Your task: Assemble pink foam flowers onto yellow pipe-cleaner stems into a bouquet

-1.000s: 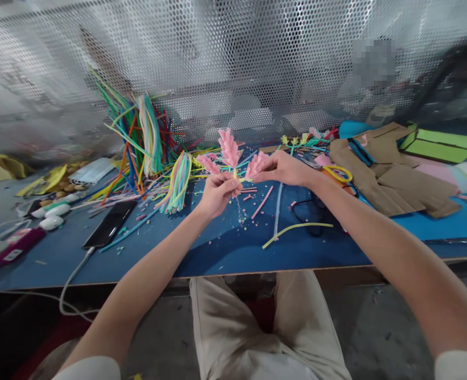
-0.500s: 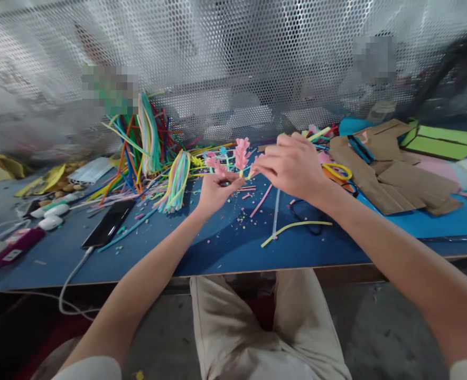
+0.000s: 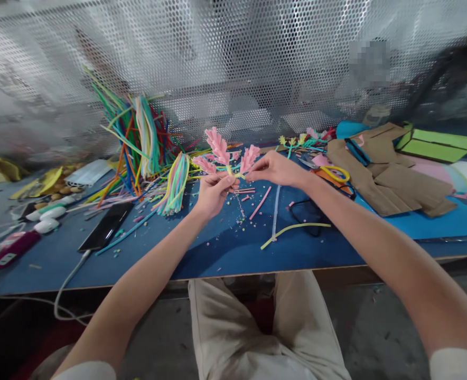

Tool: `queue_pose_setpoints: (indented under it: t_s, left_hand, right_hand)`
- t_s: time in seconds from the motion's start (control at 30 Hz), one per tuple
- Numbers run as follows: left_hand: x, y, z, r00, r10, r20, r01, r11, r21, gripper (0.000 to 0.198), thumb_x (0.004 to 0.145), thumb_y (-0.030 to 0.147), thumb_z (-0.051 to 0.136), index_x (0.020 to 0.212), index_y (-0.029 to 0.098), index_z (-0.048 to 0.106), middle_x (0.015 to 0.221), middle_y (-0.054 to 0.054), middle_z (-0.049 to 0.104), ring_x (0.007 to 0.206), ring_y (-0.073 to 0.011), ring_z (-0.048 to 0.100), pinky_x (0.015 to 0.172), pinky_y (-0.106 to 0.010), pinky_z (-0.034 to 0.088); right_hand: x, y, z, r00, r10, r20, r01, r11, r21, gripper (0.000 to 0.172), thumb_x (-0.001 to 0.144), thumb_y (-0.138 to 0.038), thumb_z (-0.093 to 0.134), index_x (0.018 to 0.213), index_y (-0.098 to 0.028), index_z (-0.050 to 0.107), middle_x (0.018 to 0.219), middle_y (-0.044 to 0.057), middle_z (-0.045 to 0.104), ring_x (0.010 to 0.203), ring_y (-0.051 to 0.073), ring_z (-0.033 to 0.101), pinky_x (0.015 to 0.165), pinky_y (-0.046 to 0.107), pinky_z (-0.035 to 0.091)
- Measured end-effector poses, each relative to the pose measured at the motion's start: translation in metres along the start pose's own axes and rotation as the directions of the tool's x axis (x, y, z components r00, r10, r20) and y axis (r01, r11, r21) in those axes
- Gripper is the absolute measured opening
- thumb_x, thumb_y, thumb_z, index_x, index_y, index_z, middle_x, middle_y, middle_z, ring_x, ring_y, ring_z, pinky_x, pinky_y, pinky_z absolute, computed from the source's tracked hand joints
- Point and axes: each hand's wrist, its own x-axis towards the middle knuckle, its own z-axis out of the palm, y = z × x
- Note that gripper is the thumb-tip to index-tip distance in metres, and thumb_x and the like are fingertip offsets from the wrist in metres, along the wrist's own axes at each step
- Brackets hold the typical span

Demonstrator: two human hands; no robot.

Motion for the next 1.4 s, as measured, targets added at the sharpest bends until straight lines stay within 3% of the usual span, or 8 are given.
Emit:
queue_pose_setpoints:
  t_s: [0.13,0.23,0.37,0.53,0.77,0.93,1.13,1.4]
  left_hand:
    - [0.005,-0.001,0.001,0.981,0.020,-0.195,-0.040,0.994,-0.099,0.022,0.068,0.034,0.091,0.073,0.017,0.078,0.075,-0.004,0.076,0.060,-0.0068,0.066,0.055,-0.016,0.050]
    - [0.008,-0.002,-0.002,0.960,0.031,-0.280,-0.066,0.991,-0.119,0.019,0.072,0.031,0.089,0.079,0.017,0.079,0.079,-0.004,0.077,0.064,-0.0065,0.067,0.058,-0.015,0.052]
    - [0.011,-0.004,-0.005,0.952,-0.039,-0.305,-0.016,0.984,-0.177,0.018,0.078,0.030,0.086,0.084,0.016,0.079,0.089,-0.005,0.079,0.071,-0.0079,0.071,0.064,-0.016,0.056]
    - [0.012,-0.011,-0.006,0.963,-0.073,-0.258,0.019,0.979,-0.203,0.023,0.081,0.038,0.084,0.087,0.016,0.078,0.094,-0.006,0.080,0.080,-0.0115,0.076,0.071,-0.018,0.061]
    - [0.007,-0.021,-0.003,0.977,-0.022,-0.211,0.010,0.998,-0.058,0.032,0.077,0.049,0.085,0.086,0.020,0.077,0.087,-0.002,0.077,0.082,-0.0138,0.077,0.078,-0.025,0.065]
    - [-0.001,-0.015,0.004,0.989,0.078,-0.129,-0.057,0.986,0.157,0.040,0.077,0.054,0.083,0.100,0.022,0.080,0.094,-0.004,0.079,0.084,-0.0177,0.076,0.067,-0.029,0.065]
    - [-0.002,-0.001,0.006,0.969,0.199,-0.145,-0.138,0.927,0.348,0.033,0.078,0.050,0.083,0.091,0.020,0.082,0.073,-0.002,0.075,0.061,-0.0118,0.067,0.050,-0.023,0.054]
    - [-0.007,-0.002,0.008,0.959,0.251,-0.132,-0.158,0.860,0.485,0.028,0.081,0.047,0.081,0.083,0.019,0.081,0.074,-0.003,0.076,0.055,-0.0094,0.059,0.052,-0.023,0.048]
  right_hand:
    - [-0.019,0.001,0.043,0.996,0.045,-0.072,-0.047,0.998,-0.035,0.030,0.090,-0.047,0.069,0.088,-0.021,0.085,0.081,0.002,0.080,0.073,0.020,0.069,0.067,0.030,0.049]
    - [-0.022,-0.001,0.064,0.986,-0.057,-0.155,0.030,0.984,-0.175,0.031,0.098,-0.044,0.060,0.100,-0.024,0.083,0.091,0.005,0.081,0.080,0.022,0.070,0.074,0.033,0.049]
    - [-0.012,0.009,0.069,0.960,-0.249,-0.129,0.202,0.934,-0.295,0.029,0.101,-0.033,0.056,0.097,-0.022,0.082,0.095,0.008,0.075,0.091,0.022,0.066,0.085,0.035,0.049]
    - [-0.009,0.029,0.062,0.940,-0.256,-0.227,0.156,0.911,-0.383,0.025,0.098,-0.035,0.063,0.102,-0.021,0.083,0.090,0.010,0.069,0.088,0.023,0.063,0.086,0.037,0.049]
    - [-0.024,0.017,0.064,0.944,-0.193,-0.269,0.133,0.965,-0.227,0.037,0.100,-0.031,0.053,0.131,-0.019,0.069,0.118,0.012,0.077,0.103,0.026,0.072,0.097,0.041,0.053]
    - [-0.032,0.005,0.063,0.915,-0.196,-0.352,0.195,0.980,-0.038,0.034,0.100,-0.037,0.053,0.123,-0.024,0.075,0.116,0.007,0.078,0.112,0.026,0.071,0.103,0.041,0.053]
    - [-0.032,0.009,0.065,0.924,-0.163,-0.345,0.224,0.964,0.144,0.033,0.097,-0.041,0.059,0.117,-0.025,0.078,0.119,0.005,0.078,0.119,0.027,0.069,0.107,0.043,0.051]
    - [-0.030,0.011,0.079,0.960,0.016,-0.280,0.049,0.974,0.221,0.047,0.094,-0.064,0.057,0.103,-0.023,0.080,0.089,0.005,0.076,0.090,0.025,0.070,0.077,0.035,0.058]
